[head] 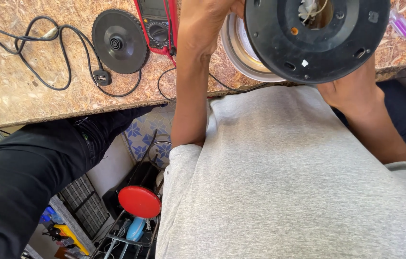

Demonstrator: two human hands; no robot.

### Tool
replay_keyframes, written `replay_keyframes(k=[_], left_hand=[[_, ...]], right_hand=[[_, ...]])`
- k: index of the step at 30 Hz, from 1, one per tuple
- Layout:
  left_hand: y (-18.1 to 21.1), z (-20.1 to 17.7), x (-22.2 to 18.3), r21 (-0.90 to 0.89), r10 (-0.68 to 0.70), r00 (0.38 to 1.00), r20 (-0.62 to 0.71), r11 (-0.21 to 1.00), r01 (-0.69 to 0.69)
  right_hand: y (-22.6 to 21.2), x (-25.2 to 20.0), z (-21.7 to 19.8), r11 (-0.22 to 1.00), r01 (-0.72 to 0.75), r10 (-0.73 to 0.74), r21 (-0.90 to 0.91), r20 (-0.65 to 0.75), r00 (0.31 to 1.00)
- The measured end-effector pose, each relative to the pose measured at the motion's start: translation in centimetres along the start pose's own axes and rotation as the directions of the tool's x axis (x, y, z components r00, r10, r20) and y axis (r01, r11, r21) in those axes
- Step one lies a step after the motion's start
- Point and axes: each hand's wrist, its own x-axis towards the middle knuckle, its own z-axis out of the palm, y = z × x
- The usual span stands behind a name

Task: Reattaching the plastic base plate to the bottom of an electric kettle after internal repairs.

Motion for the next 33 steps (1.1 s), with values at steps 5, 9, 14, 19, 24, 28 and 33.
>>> replay_keyframes(k=[5, 9, 14, 19, 24, 28, 33], left_hand=[[0.4, -0.2, -0.7, -0.086, 0.053, 0.998, -0.028, 0.995, -0.055], [3.3, 0.0, -1.7, -0.048, 0.107, 0.994, 0.023, 0.993, -0.106], [5.2, -0.1, -3.2, 0.061, 0.011, 0.995, 0.098, 0.998, -0.018], [5.1, 1.3, -4.7, 0.062, 0.036, 0.999, -0.039, 0.997, -0.034], [4.5, 2.0, -5.4, 0.117, 0.071, 0.983, -0.169, 0.992, -0.051], [4.4, 1.8, -5.7, 0.139, 0.095, 0.976, -0.198, 0.988, -0.068], [3.3, 1.0, -6.4, 0.184, 0.112, 0.959, -0.260, 0.981, -0.064]], right_hand=[[-0.4, 0.9, 1.1, 0.999, -0.002, 0.005, 0.052, -0.057, 0.998], [0.3, 0.0, 1.9, 0.997, -0.003, 0.010, 0.076, -0.092, 0.996], [1.7, -2.2, 2.9, 0.992, -0.038, 0.059, 0.124, -0.176, 0.983], [0.9, -0.8, 3.6, 0.993, -0.032, 0.058, 0.111, -0.240, 0.969], [-0.5, 0.6, 4.4, 0.996, -0.017, 0.046, 0.091, -0.324, 0.945], [-1.1, 1.8, 4.8, 0.997, 0.005, 0.025, 0.073, -0.400, 0.916], [-0.9, 2.0, 4.9, 0.998, 0.026, 0.003, 0.054, -0.478, 0.878]])
